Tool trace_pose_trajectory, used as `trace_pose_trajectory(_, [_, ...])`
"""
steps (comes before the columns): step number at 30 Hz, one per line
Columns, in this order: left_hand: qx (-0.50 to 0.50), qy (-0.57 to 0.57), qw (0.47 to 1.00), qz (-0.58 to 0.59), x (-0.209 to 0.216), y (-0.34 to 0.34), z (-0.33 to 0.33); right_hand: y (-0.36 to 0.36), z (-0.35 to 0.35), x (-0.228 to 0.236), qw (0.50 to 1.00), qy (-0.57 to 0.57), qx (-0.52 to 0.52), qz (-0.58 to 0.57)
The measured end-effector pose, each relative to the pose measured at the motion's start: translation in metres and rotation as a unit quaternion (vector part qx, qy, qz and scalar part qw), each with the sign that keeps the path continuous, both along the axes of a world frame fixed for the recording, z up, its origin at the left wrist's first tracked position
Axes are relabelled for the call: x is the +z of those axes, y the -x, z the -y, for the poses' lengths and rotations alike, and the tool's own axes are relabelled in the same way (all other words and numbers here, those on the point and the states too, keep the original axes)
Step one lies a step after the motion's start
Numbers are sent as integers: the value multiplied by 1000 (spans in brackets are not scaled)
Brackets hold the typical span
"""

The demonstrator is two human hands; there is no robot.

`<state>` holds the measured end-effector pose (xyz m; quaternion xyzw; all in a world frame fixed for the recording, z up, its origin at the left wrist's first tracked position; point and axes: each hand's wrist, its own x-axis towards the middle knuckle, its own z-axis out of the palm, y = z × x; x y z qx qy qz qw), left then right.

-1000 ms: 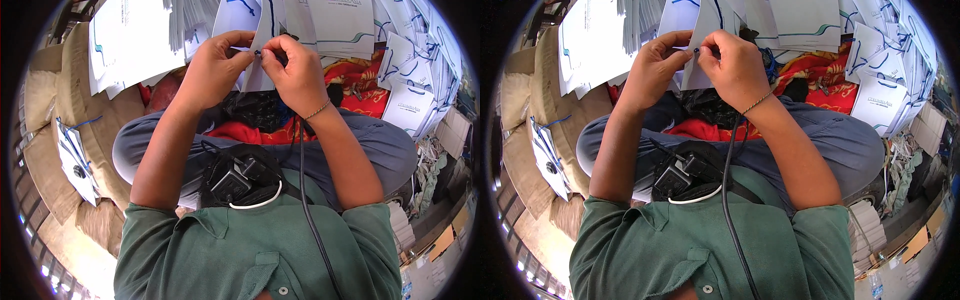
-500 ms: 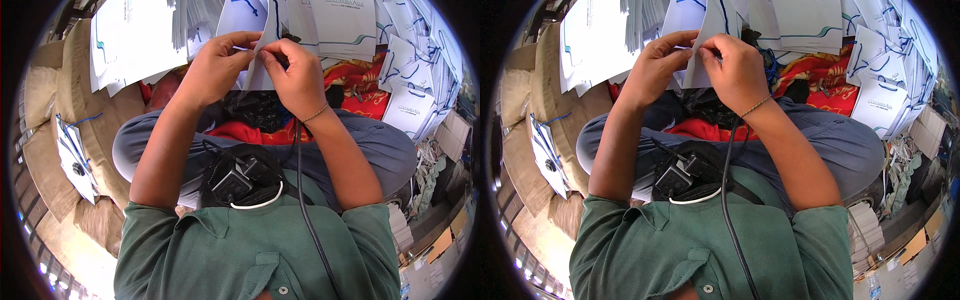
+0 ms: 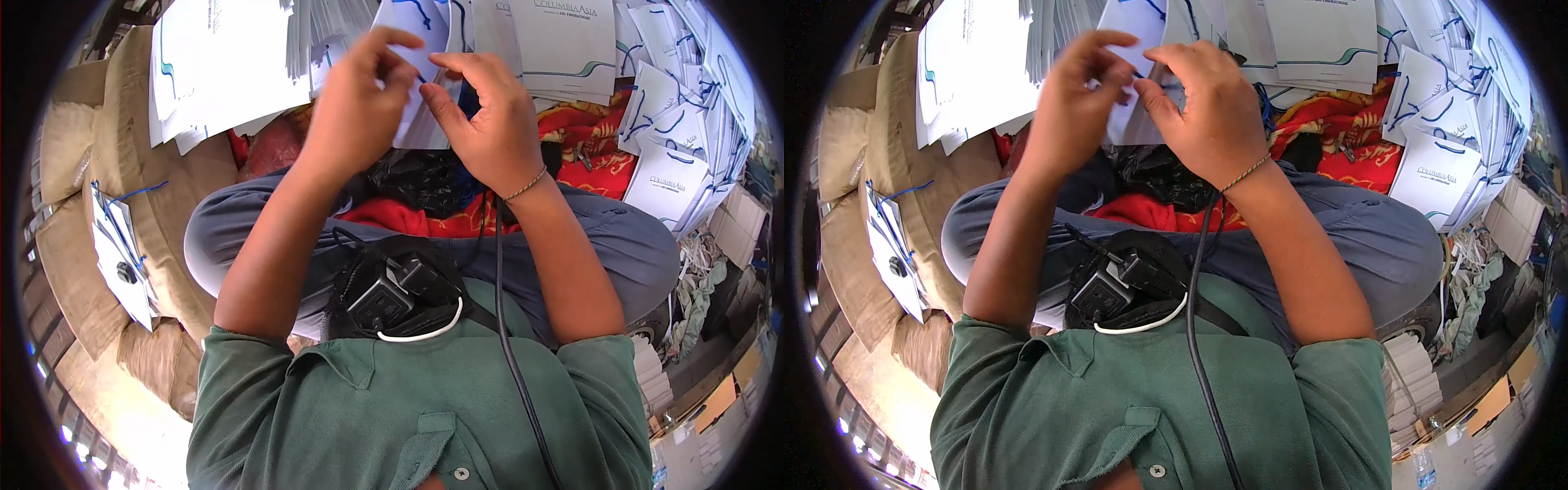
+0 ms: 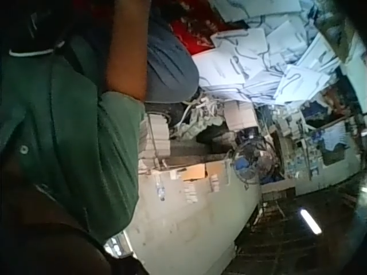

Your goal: Attaching string handles to hospital paper bags by threading them through holes and securing them.

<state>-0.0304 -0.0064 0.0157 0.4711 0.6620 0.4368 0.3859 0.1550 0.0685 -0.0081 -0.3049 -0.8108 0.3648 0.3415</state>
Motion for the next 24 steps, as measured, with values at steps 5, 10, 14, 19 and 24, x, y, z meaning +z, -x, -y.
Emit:
trace_pose_trajectory(5, [86,-173,891,411,51,12,-6,-6,-4,2,988,-144,-21,59])
trace_pose_trajectory(10, [8,-114,980,165,32,-2,1,3,0,18,992,20,68,-108])
trace_pose_trajectory(14, [14,-57,969,238,29,-8,1,6,-2,15,983,45,51,-168])
trace_pose_trajectory(19, [36,-119,976,177,26,-15,-1,0,-4,24,986,59,9,-156])
trace_pose_trajectory(24, [-82,-104,989,72,20,3,-2,-8,-15,21,988,-13,-68,-142])
